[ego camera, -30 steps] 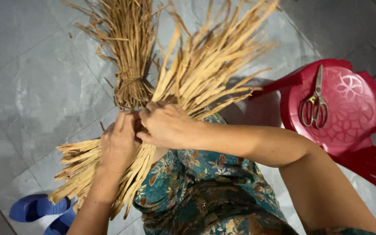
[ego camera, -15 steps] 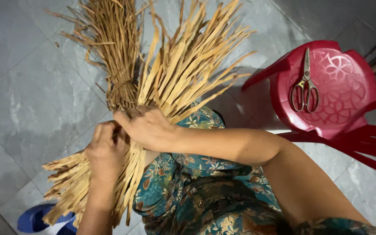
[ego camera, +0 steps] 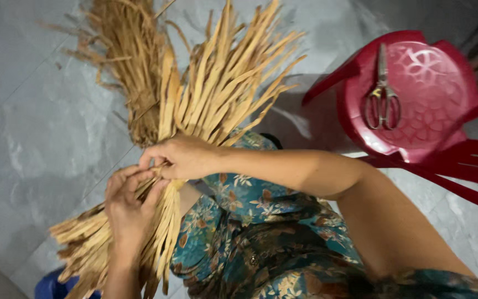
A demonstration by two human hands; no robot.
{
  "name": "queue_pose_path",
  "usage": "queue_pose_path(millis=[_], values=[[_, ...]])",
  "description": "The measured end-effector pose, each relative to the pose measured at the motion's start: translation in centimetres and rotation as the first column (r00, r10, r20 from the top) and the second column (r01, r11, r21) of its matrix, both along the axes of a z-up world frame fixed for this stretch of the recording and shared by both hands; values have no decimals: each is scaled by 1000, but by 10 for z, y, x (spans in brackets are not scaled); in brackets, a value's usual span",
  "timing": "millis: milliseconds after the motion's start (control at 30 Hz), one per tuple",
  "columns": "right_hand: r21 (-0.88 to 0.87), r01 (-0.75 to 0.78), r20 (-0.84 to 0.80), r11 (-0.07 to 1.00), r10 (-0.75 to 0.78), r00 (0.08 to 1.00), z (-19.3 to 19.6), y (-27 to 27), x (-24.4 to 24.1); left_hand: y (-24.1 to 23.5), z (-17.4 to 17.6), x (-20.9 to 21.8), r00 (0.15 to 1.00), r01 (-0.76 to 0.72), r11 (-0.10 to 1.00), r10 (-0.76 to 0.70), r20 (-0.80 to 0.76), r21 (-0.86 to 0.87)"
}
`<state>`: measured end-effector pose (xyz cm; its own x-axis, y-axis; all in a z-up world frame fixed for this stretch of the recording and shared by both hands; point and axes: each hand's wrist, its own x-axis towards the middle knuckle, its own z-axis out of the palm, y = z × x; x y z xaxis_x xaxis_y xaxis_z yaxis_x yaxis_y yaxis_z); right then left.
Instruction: The person sits on a tiled floor and uses scissors to trim long dried plant strips into shorter pieces. They repeatedly pick up strips, cut them, and place the cut pieces into a growing pile. At the end, they gather the trimmed pieces into a bundle and tie it with a thin strip.
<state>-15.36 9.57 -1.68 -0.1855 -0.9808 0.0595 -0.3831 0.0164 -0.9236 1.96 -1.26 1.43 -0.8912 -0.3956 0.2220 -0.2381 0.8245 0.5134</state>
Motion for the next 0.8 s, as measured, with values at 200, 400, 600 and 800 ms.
queue_pose_path(millis=[200, 400, 600, 800], values=[[232, 149, -457, 961, -28, 889, 25, 15, 24, -1, -9, 5, 996, -9, 990, 22, -89, 138], [54, 152, -236, 987, -136, 962, 11, 11, 16, 1, 1, 6, 994, -3, 988, 21, -112, 156], [171, -58, 586, 984, -54, 809, 1, 6, -1, 3, 8, 6, 994, 6, 992, 8, -107, 127], [235, 69, 362, 969, -154, 919, 20, 19, 18, 3, 7, 7, 993, -5, 988, 23, -117, 153]])
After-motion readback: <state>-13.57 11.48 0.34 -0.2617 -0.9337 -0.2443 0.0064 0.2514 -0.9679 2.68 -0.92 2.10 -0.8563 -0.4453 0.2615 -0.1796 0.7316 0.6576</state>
